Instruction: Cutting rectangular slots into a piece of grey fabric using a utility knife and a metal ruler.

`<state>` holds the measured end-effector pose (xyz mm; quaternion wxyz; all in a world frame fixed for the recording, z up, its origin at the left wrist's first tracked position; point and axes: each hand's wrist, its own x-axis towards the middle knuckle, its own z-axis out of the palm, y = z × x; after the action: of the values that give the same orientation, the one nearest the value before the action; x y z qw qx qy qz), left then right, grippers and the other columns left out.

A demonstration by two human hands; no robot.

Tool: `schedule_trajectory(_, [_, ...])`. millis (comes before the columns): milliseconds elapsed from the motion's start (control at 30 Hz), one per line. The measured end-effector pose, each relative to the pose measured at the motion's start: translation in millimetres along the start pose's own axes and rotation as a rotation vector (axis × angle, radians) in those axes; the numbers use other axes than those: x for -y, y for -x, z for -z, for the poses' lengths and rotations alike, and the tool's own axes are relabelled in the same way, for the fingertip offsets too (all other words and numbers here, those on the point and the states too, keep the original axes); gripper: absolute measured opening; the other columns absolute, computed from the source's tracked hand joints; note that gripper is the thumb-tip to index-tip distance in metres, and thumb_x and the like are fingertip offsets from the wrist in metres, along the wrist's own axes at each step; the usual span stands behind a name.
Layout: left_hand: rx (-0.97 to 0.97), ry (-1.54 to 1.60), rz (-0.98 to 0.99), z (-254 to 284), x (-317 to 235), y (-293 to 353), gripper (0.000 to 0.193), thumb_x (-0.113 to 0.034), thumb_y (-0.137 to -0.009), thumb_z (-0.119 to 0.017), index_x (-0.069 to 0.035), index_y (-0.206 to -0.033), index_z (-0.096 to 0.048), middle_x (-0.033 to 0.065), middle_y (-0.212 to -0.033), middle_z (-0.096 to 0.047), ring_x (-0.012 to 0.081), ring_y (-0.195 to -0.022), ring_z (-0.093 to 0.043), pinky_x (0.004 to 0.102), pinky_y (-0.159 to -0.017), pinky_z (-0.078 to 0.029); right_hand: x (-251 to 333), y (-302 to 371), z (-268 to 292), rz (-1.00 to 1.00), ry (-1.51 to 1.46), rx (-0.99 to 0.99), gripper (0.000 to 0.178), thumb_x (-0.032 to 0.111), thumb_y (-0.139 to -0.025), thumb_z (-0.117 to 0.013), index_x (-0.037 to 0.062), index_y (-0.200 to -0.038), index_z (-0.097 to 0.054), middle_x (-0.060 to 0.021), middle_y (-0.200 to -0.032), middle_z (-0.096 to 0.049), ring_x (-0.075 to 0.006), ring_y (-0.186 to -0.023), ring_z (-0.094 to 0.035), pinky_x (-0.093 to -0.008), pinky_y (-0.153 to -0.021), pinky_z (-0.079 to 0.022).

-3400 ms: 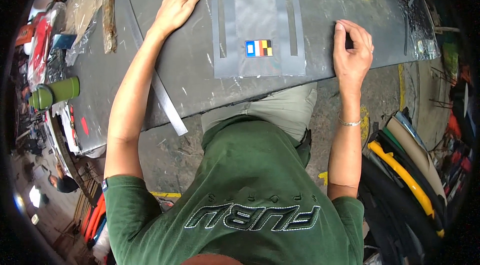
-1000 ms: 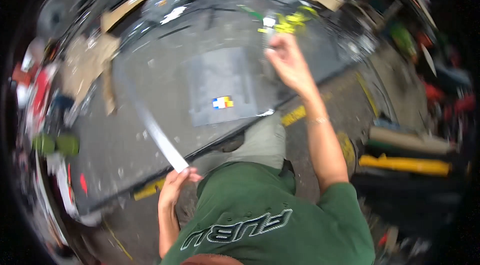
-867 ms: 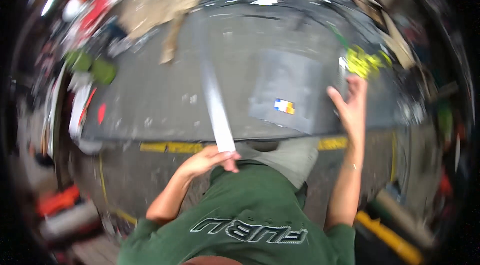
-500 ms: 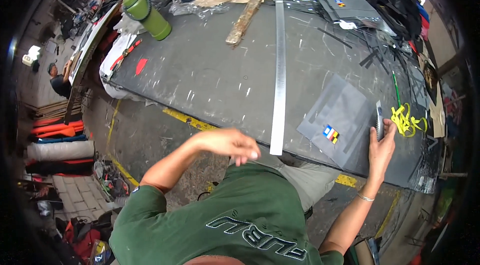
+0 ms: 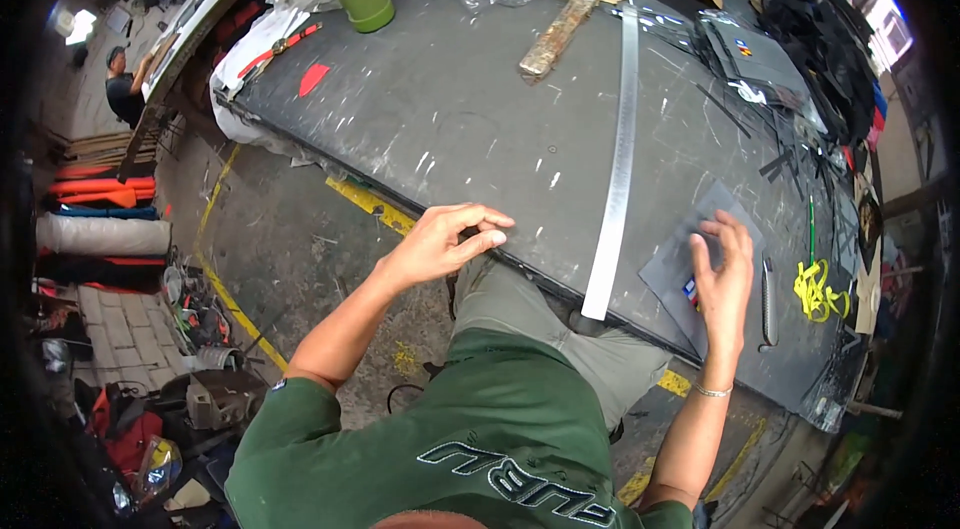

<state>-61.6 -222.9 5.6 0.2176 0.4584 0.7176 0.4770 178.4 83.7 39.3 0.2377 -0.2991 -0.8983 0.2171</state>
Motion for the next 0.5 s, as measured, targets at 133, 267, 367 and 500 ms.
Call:
schedule_trajectory(133, [-0.294,-0.376,-0.306,15.3,17.9,14.4,0.031,-0.025,-0.087,-0.082,-0.008,-0.112,-0.075,0.0074,-0.099,-0.073,0.0272,-0.107,-0.067,0.0420,-0.099,-0.047,47.0,-28.3,-46.9,0.123,-0.066,0.143,0.022,0.009,-0.090,-0.073,0.0025,-0.110,-0.069,-0.0167,-0.137,-0.060,-0.0324,-0.121,-0.061,-0.0381,-0.099,-0.051])
schedule_trajectory(267, [-0.433,-0.364,-0.292,18.1,39.9,12.7,0.033,-0.026,-0.084,-0.084,-0.007,-0.109,-0.075,0.0072,-0.103,-0.073,0.0280,-0.114,-0.065,0.0445,-0.105,-0.044,101.2,-46.4,-90.4,0.284,-0.061,0.253,0.024,0.013,-0.092,-0.073,0.0027,-0.113,-0.068,-0.0169,-0.144,-0.057,-0.0360,-0.131,-0.055,-0.0417,-0.104,-0.048])
schedule_trajectory(367, [-0.411,-0.302,-0.242,28.7,47.3,7.5,0.032,-0.026,-0.085,-0.083,-0.008,-0.110,-0.075,0.0086,-0.106,-0.073,0.0286,-0.115,-0.065,0.0440,-0.105,-0.045,118.6,-60.1,-119.3,0.409,-0.062,0.358,0.026,0.016,-0.093,-0.074,0.0015,-0.114,-0.068,-0.0196,-0.146,-0.054,-0.0396,-0.136,-0.051,-0.0438,-0.111,-0.044])
schedule_trajectory(500, [-0.312,-0.420,-0.136,80.0,48.2,-33.6,0.026,-0.025,-0.099,-0.067,-0.006,-0.116,-0.071,0.0139,-0.114,-0.072,0.0320,-0.111,-0.066,0.0435,-0.099,-0.049,109.9,-78.6,-154.0,0.520,0.043,0.334,0.039,0.026,-0.093,-0.075,0.0031,-0.123,-0.064,-0.0190,-0.142,-0.055,-0.0411,-0.140,-0.046,-0.0497,-0.118,-0.035])
